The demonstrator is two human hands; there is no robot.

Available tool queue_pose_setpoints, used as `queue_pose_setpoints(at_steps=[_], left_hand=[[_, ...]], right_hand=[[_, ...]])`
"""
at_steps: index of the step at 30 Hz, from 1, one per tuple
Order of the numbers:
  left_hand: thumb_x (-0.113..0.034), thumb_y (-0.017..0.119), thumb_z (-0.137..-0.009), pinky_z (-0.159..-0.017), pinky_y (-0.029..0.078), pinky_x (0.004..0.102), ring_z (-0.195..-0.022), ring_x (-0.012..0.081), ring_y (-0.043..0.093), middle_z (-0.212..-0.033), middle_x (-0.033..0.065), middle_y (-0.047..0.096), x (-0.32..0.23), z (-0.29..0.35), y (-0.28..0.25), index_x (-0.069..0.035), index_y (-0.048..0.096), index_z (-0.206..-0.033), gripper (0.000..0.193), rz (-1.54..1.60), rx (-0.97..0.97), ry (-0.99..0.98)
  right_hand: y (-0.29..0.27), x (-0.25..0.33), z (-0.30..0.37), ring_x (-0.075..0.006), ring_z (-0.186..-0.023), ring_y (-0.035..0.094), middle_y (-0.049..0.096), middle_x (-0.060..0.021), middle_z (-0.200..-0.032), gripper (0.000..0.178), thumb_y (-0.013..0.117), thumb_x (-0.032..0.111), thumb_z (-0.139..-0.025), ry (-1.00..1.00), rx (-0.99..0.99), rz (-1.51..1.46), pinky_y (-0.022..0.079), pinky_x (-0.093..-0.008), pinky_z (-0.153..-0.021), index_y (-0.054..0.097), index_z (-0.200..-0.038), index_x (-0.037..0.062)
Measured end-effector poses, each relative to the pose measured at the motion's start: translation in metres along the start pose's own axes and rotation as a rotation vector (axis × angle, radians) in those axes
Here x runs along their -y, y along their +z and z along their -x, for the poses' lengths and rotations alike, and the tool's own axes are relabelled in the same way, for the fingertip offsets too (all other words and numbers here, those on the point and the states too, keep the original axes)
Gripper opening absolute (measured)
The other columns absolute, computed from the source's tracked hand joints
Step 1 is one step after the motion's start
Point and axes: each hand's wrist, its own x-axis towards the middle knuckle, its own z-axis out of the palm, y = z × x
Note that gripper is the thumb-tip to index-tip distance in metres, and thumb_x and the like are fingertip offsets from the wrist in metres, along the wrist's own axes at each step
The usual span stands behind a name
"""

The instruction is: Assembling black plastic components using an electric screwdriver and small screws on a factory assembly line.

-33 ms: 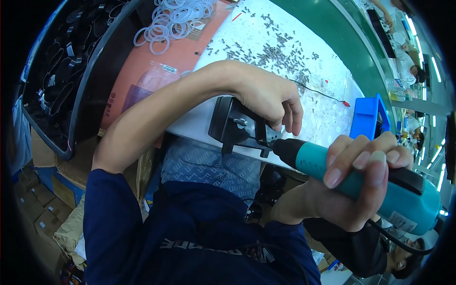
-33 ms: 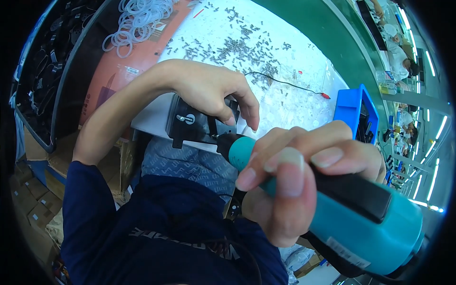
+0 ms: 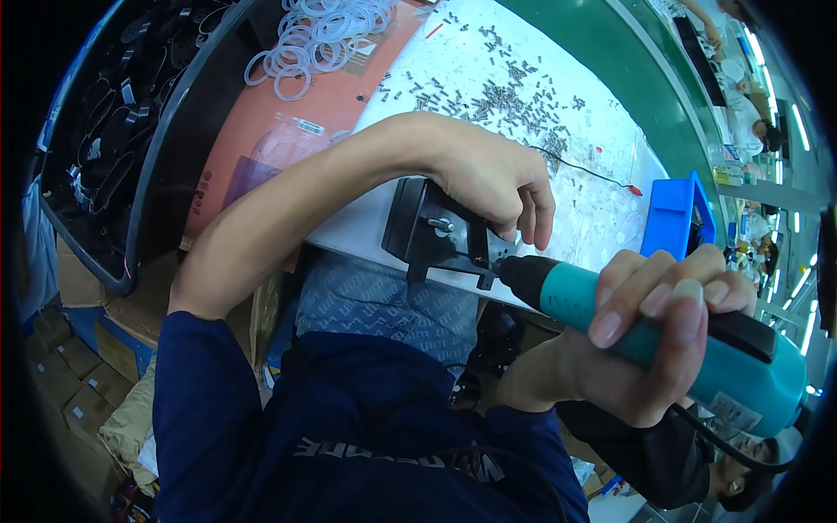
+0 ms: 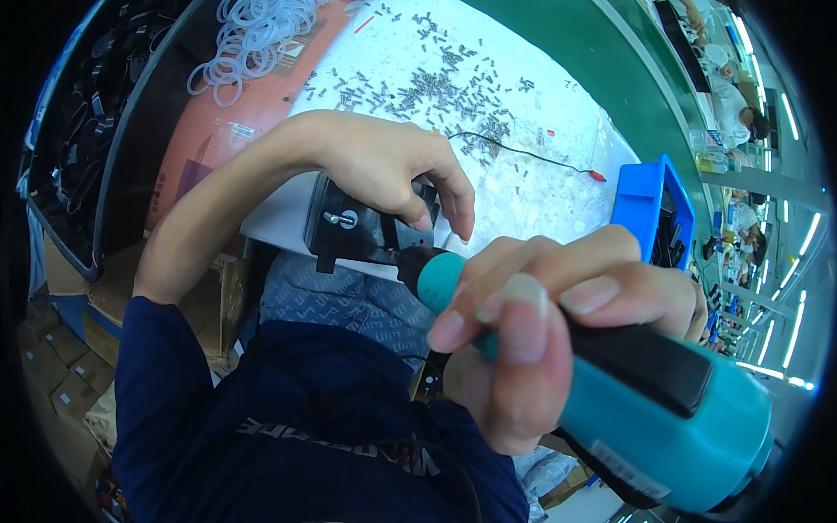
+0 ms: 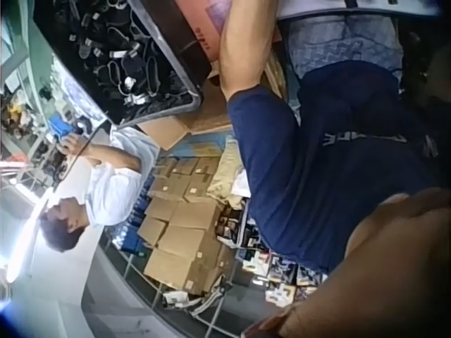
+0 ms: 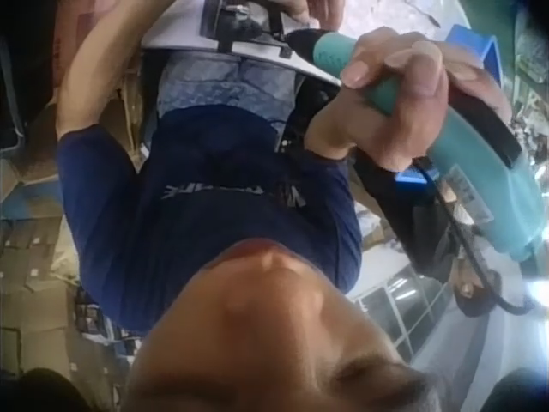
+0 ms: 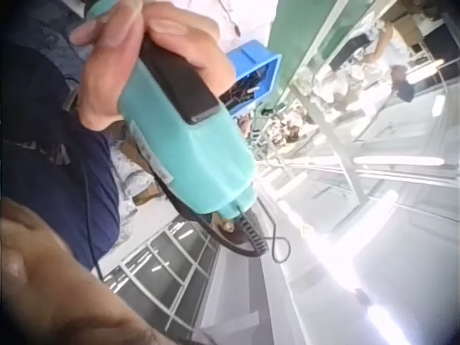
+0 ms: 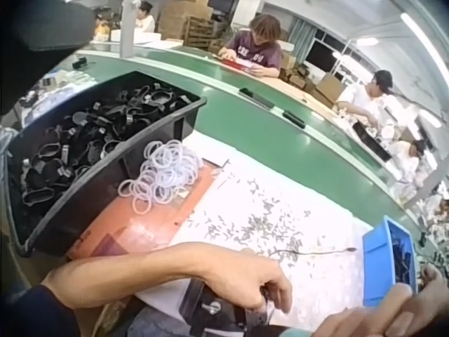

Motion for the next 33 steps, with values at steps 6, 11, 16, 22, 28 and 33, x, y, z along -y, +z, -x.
queue_pose_setpoints(at_steps=[6,11,16,22,28,33], left_hand=[[0.001,0.060,-0.071,-0.086,0.047,0.0315,-0.097,0.0215,0.063,-0.103,0.0127,0.068,-0.007,0.000,0.000,0.000,0.066,-0.105,0.034,0.012,-0.034,-0.083],[0.002,0.061,-0.072,-0.086,0.047,0.0311,-0.096,0.0209,0.063,-0.101,0.0130,0.068,-0.003,-0.003,0.000,0.001,0.065,-0.106,0.035,0.035,-0.026,-0.049],[-0.007,0.064,-0.079,-0.087,0.048,0.0342,-0.098,0.0187,0.062,-0.099,0.0099,0.067,-0.001,0.002,-0.017,-0.001,0.063,-0.108,0.029,0.039,-0.241,0.101],[-0.018,0.074,-0.073,-0.069,0.047,0.0318,-0.076,0.0203,0.060,-0.081,0.0086,0.065,0.027,0.010,-0.041,-0.006,0.068,-0.095,0.026,-0.774,-0.980,-0.136],[-0.019,0.076,-0.072,-0.064,0.046,0.0301,-0.068,0.0183,0.059,-0.073,0.0072,0.065,0.025,-0.001,-0.044,-0.003,0.070,-0.080,0.019,-0.620,-1.000,-0.148],[-0.012,0.072,-0.078,-0.062,0.050,0.0253,-0.066,0.0139,0.064,-0.079,0.0077,0.071,0.027,-0.002,-0.043,-0.005,0.074,-0.088,0.013,-0.617,-1.099,0.103]], right_hand=[[0.010,-0.004,-0.004,-0.0136,-0.039,0.048,0.047,-0.0101,-0.072,0.017,0.049,0.003,-0.085,-0.062,-0.064,0.088,0.035,-0.0244,-0.037,0.040,-0.098,-0.0006],[-0.006,-0.003,-0.005,-0.0138,-0.042,0.051,0.050,-0.0094,-0.073,0.019,0.052,0.007,-0.085,0.016,0.117,0.005,0.040,-0.0258,-0.041,0.039,-0.099,0.0020],[-0.035,-0.002,-0.011,-0.0126,-0.049,0.055,0.051,-0.0080,-0.080,0.022,0.054,0.013,-0.086,-0.089,0.157,-0.241,0.044,-0.0251,-0.049,0.043,-0.102,0.0052],[-0.061,0.022,-0.034,-0.0151,-0.054,0.053,0.051,-0.0100,-0.079,0.022,0.053,0.014,-0.088,-0.218,0.012,-0.091,0.042,-0.0282,-0.053,0.045,-0.104,0.0021],[-0.074,0.015,-0.069,-0.0149,-0.053,0.049,0.053,-0.0103,-0.077,0.015,0.053,0.014,-0.085,-0.250,-0.043,0.024,0.039,-0.0282,-0.054,0.049,-0.094,0.0021],[-0.063,-0.026,-0.076,-0.0180,-0.053,0.050,0.054,-0.0114,-0.074,0.019,0.054,0.010,-0.084,-0.295,-0.188,0.050,0.042,-0.0290,-0.054,0.049,-0.100,0.0022]])
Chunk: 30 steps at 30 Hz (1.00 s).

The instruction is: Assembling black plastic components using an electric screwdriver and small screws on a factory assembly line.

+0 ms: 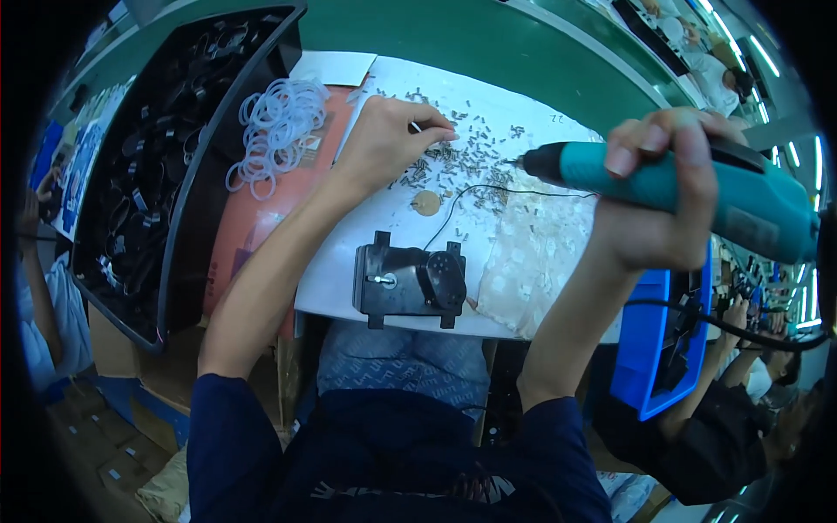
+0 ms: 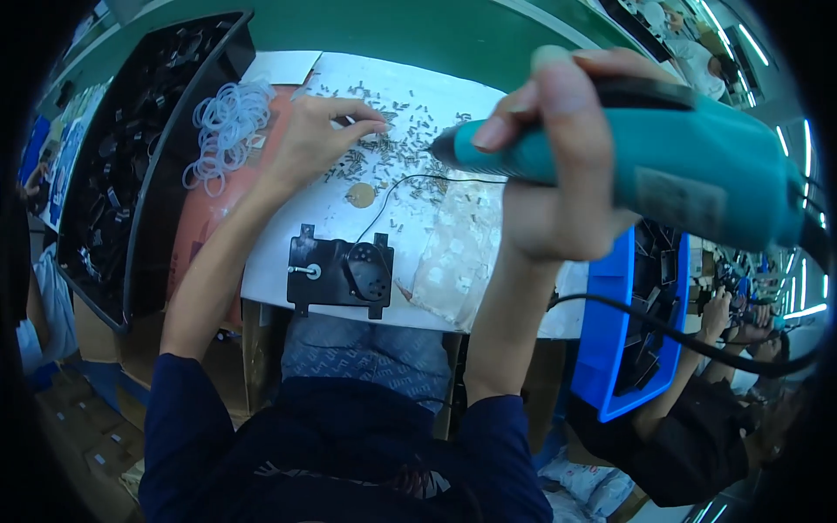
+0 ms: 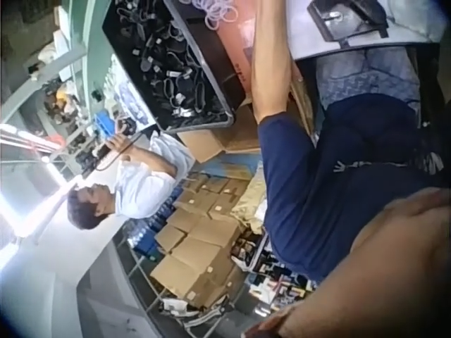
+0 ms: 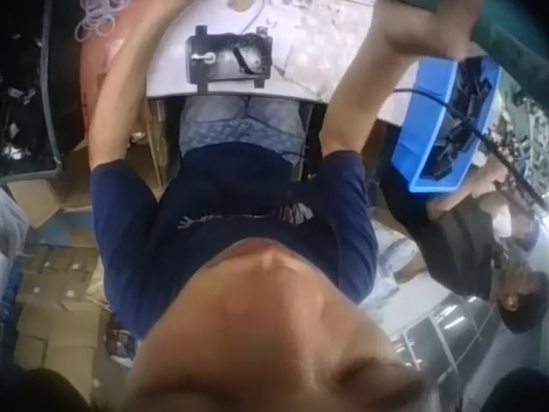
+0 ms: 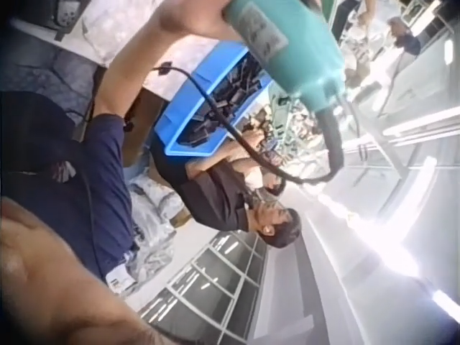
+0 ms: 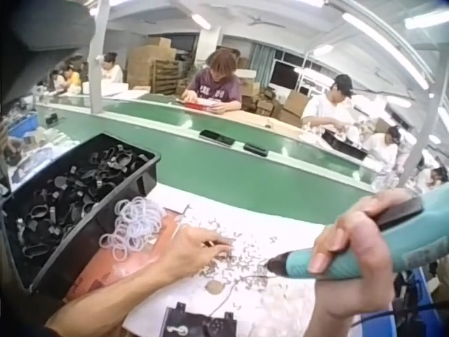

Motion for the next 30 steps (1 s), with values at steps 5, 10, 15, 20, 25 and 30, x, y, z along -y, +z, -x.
queue_pose_setpoints(at_steps=[5,10,15,20,25,30], left_hand=[[-0.007,0.068,-0.082,-0.067,0.053,0.0240,-0.073,0.0140,0.068,-0.079,0.0084,0.071,-0.021,0.003,-0.001,-0.001,0.073,-0.087,0.009,0.120,0.069,0.082],[-0.010,0.063,-0.089,-0.072,0.057,0.0229,-0.080,0.0179,0.069,-0.089,0.0152,0.069,-0.031,0.001,0.004,0.005,0.064,-0.095,0.016,0.762,0.151,-0.353],[-0.018,0.060,-0.093,-0.074,0.056,0.0222,-0.083,0.0198,0.070,-0.090,0.0167,0.069,-0.037,0.003,0.012,0.002,0.062,-0.094,0.020,0.956,0.202,-0.574],[-0.022,0.061,-0.092,-0.072,0.057,0.0219,-0.080,0.0197,0.070,-0.089,0.0178,0.069,-0.036,0.005,0.012,0.002,0.063,-0.089,0.024,1.023,0.232,-0.678],[-0.025,0.062,-0.092,-0.067,0.057,0.0208,-0.076,0.0184,0.070,-0.086,0.0169,0.069,-0.038,0.005,0.016,0.003,0.063,-0.088,0.029,1.011,0.243,-0.721],[-0.027,0.062,-0.092,-0.065,0.056,0.0193,-0.073,0.0167,0.069,-0.083,0.0152,0.069,-0.038,0.006,0.014,0.003,0.063,-0.089,0.031,0.991,0.267,-0.741]], right_hand=[[-0.009,-0.016,0.008,-0.0186,-0.055,0.052,0.053,-0.0111,-0.072,0.020,0.053,0.012,-0.084,0.042,-0.101,0.008,0.041,-0.0297,-0.054,0.049,-0.102,0.0023],[-0.014,-0.023,0.009,-0.0194,-0.044,0.052,0.056,-0.0149,-0.067,0.025,0.059,0.008,-0.081,0.031,-0.325,-0.313,0.048,-0.0290,-0.044,0.053,-0.101,-0.0045],[-0.015,-0.020,0.015,-0.0200,-0.045,0.051,0.056,-0.0152,-0.069,0.026,0.058,0.010,-0.082,0.055,-0.336,-0.308,0.047,-0.0297,-0.045,0.051,-0.104,-0.0027],[-0.006,-0.019,0.019,-0.0158,-0.053,0.050,0.054,-0.0091,-0.072,0.016,0.054,0.019,-0.085,0.093,-0.285,-0.172,0.040,-0.0287,-0.055,0.050,-0.094,0.0062],[-0.007,-0.018,0.020,-0.0160,-0.052,0.051,0.055,-0.0091,-0.072,0.017,0.055,0.018,-0.084,0.086,-0.269,-0.162,0.041,-0.0284,-0.055,0.050,-0.096,0.0073],[-0.004,-0.020,0.020,-0.0159,-0.052,0.051,0.056,-0.0089,-0.073,0.017,0.056,0.018,-0.084,0.081,-0.259,-0.138,0.042,-0.0279,-0.054,0.050,-0.096,0.0080]])
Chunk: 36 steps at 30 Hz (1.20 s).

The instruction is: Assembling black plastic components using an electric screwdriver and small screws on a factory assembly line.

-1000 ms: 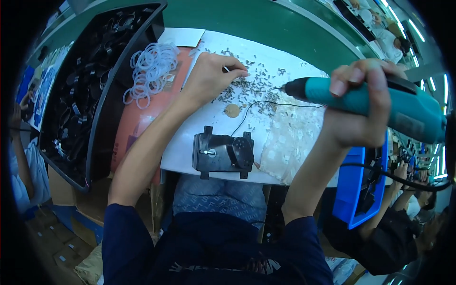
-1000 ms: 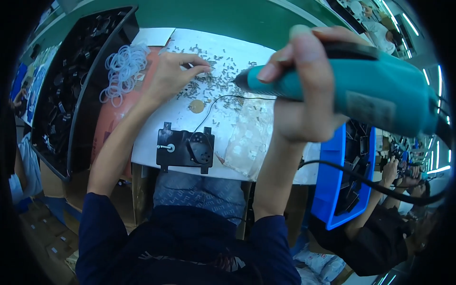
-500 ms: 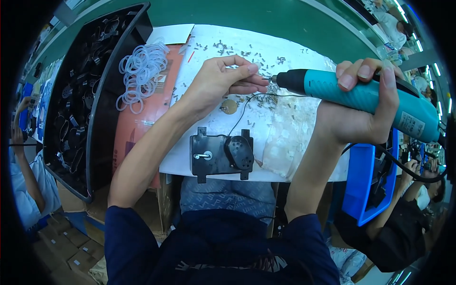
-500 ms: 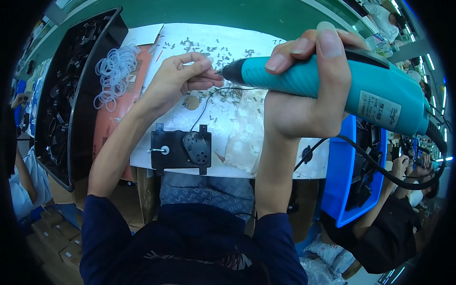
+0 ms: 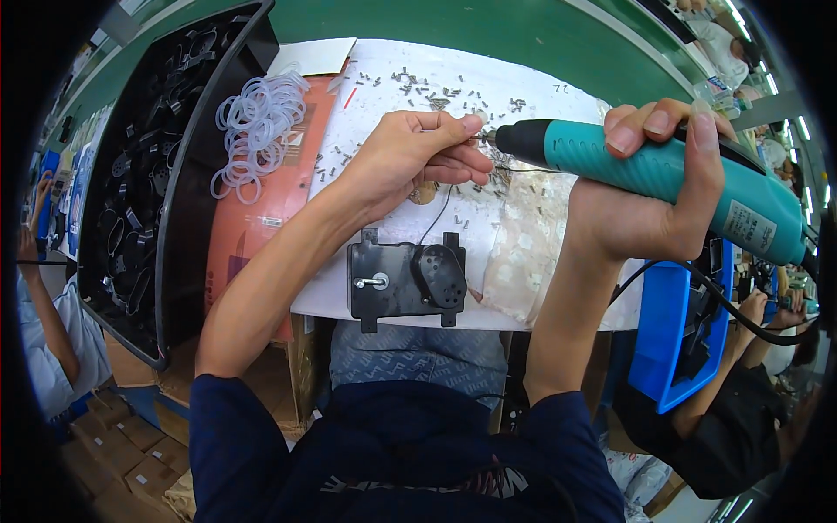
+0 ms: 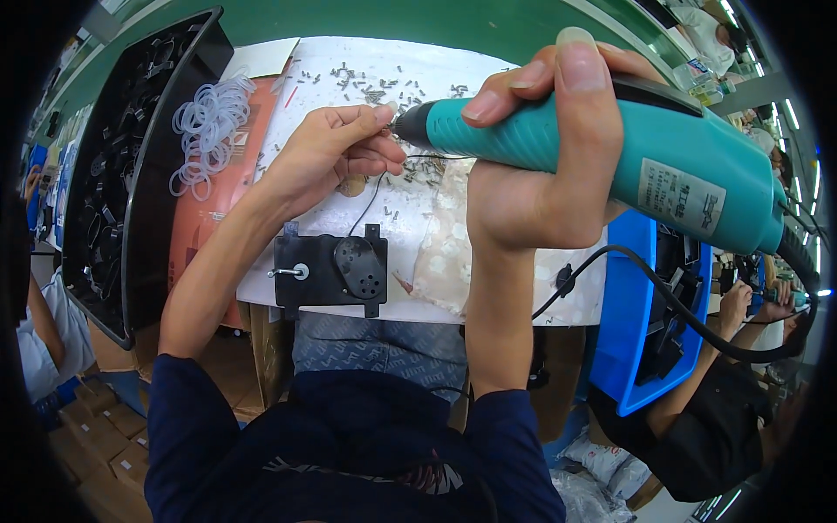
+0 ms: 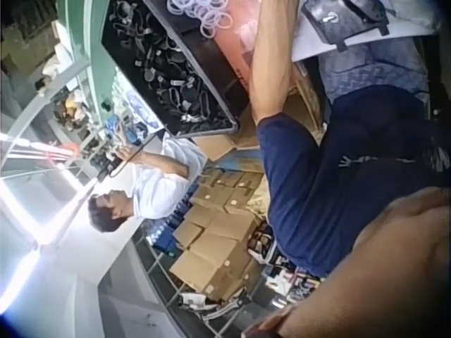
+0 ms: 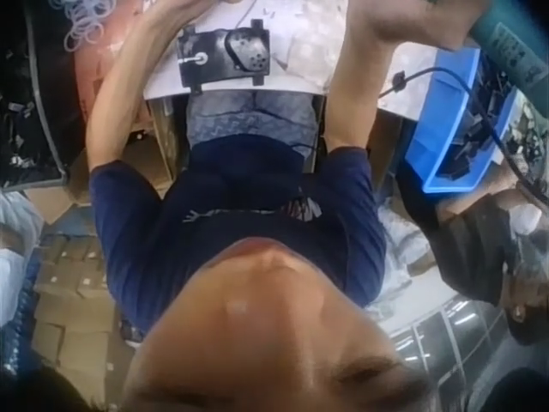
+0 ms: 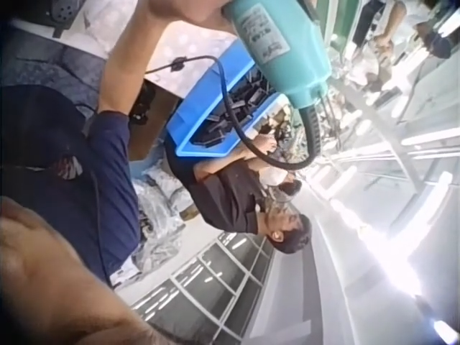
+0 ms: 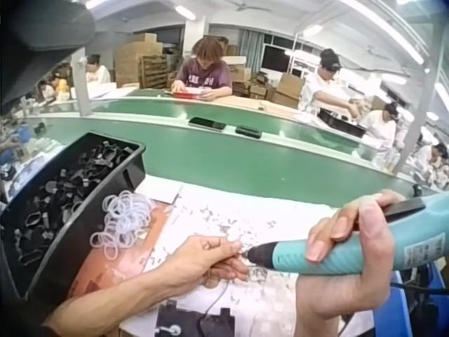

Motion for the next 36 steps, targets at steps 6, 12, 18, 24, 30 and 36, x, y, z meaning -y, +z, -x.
queue_pose_setpoints(at_steps=[6,12,18,24,30,36], left_hand=[[-0.030,0.063,-0.091,-0.065,0.055,0.0183,-0.071,0.0154,0.069,-0.081,0.0132,0.069,0.001,0.000,-0.001,0.003,0.064,-0.089,0.033,0.010,0.003,0.002],[-0.032,0.063,-0.091,-0.065,0.055,0.0186,-0.071,0.0152,0.069,-0.080,0.0127,0.069,0.002,0.001,-0.001,0.001,0.063,-0.085,0.033,0.004,0.001,-0.001],[-0.035,0.064,-0.090,-0.063,0.053,0.0189,-0.069,0.0151,0.068,-0.077,0.0120,0.068,0.002,0.000,0.000,-0.001,0.063,-0.084,0.035,-0.032,0.021,-0.009],[-0.040,0.062,-0.090,-0.061,0.052,0.0194,-0.067,0.0160,0.068,-0.075,0.0127,0.068,0.001,0.002,-0.004,-0.001,0.062,-0.084,0.039,-0.096,0.010,-0.018],[-0.045,0.053,-0.093,-0.064,0.052,0.0216,-0.071,0.0162,0.068,-0.079,0.0129,0.069,-0.011,0.005,-0.003,0.000,0.062,-0.092,0.045,-0.288,0.100,0.021],[-0.015,0.068,-0.083,-0.079,0.051,0.0285,-0.093,0.0214,0.066,-0.101,0.0095,0.068,-0.056,0.051,-0.009,-0.003,0.065,-0.108,0.028,-0.972,0.101,0.408]], right_hand=[[0.001,0.003,0.002,-0.0160,-0.052,0.051,0.056,-0.0089,-0.072,0.017,0.056,0.019,-0.083,0.004,-0.031,0.026,0.041,-0.0276,-0.053,0.050,-0.095,0.0079],[0.003,0.003,0.004,-0.0160,-0.052,0.050,0.054,-0.0089,-0.071,0.018,0.057,0.019,-0.084,0.017,-0.038,0.018,0.041,-0.0275,-0.053,0.049,-0.094,0.0068],[0.002,0.004,0.002,-0.0158,-0.052,0.048,0.053,-0.0089,-0.070,0.017,0.057,0.020,-0.084,-0.002,-0.047,0.033,0.041,-0.0276,-0.054,0.049,-0.090,0.0058],[0.005,0.001,0.005,-0.0157,-0.053,0.048,0.053,-0.0086,-0.070,0.016,0.056,0.020,-0.084,0.014,-0.053,0.035,0.040,-0.0275,-0.055,0.049,-0.088,0.0056],[-0.017,0.039,-0.008,-0.0129,-0.057,0.049,0.051,-0.0080,-0.077,0.015,0.047,0.018,-0.088,0.121,0.237,-0.029,0.040,-0.0278,-0.059,0.052,-0.091,0.0039],[-0.018,0.036,-0.003,-0.0135,-0.054,0.047,0.051,-0.0109,-0.081,0.026,0.042,0.015,-0.092,0.261,0.313,-0.196,0.039,-0.0274,-0.057,0.048,-0.109,-0.0030]])
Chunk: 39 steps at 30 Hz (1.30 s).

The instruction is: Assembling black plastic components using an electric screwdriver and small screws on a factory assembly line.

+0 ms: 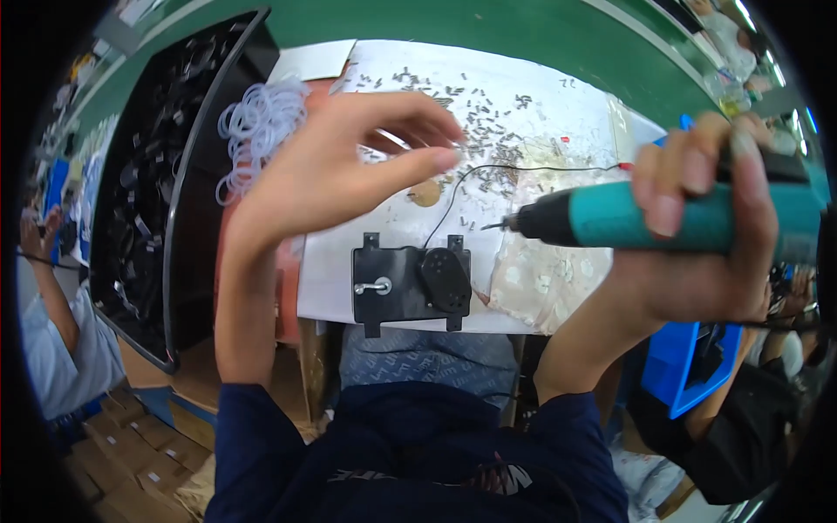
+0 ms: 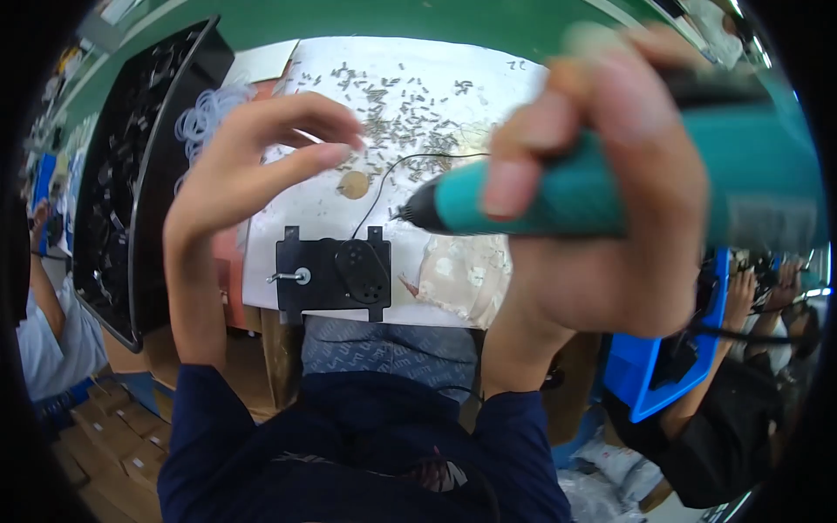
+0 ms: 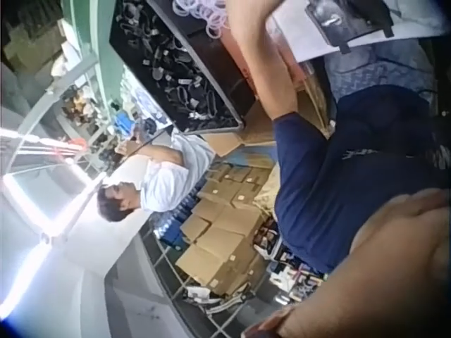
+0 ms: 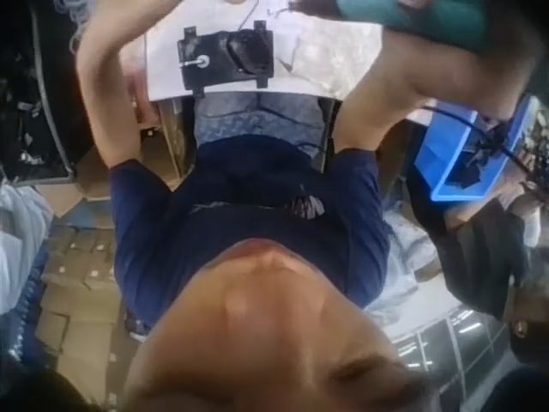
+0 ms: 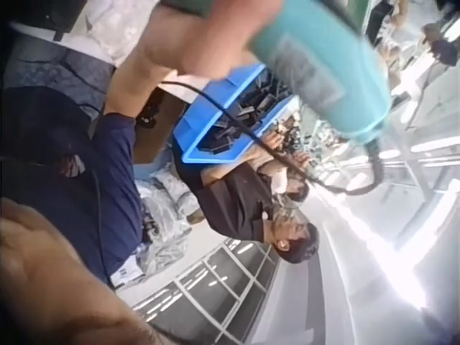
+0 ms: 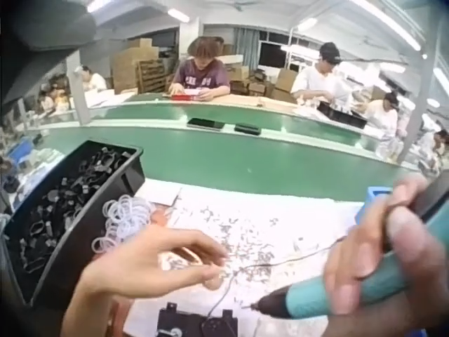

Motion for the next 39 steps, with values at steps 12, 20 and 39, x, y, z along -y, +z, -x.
queue_pose_setpoints(at_steps=[12,20,39], left_hand=[[-0.020,0.077,-0.067,-0.094,0.045,0.0464,-0.114,0.0352,0.052,-0.121,0.0135,0.054,-0.059,0.075,0.052,-0.022,0.064,-0.120,0.054,-0.823,0.157,-0.006],[-0.010,0.077,-0.065,-0.089,0.049,0.0437,-0.112,0.0373,0.054,-0.121,0.0151,0.054,-0.062,0.074,0.057,-0.021,0.064,-0.121,0.058,-0.770,0.159,-0.023],[-0.010,0.074,-0.070,-0.093,0.048,0.0452,-0.118,0.0400,0.051,-0.125,0.0172,0.053,-0.059,0.076,0.058,-0.022,0.061,-0.124,0.057,-0.746,0.146,-0.014]], right_hand=[[0.031,0.010,-0.008,-0.0171,-0.050,0.058,0.058,-0.0118,-0.071,0.034,0.065,0.005,-0.075,0.589,-0.555,0.288,0.049,-0.0250,-0.052,0.051,-0.105,-0.0040],[0.022,0.001,0.004,-0.0166,-0.049,0.058,0.059,-0.0124,-0.071,0.028,0.065,0.004,-0.077,0.400,-0.467,0.213,0.049,-0.0254,-0.051,0.053,-0.101,-0.0048],[0.023,-0.033,0.010,-0.0154,-0.046,0.058,0.062,-0.0138,-0.070,0.015,0.065,0.003,-0.080,-0.018,-0.152,0.201,0.049,-0.0265,-0.049,0.060,-0.090,-0.0068]])
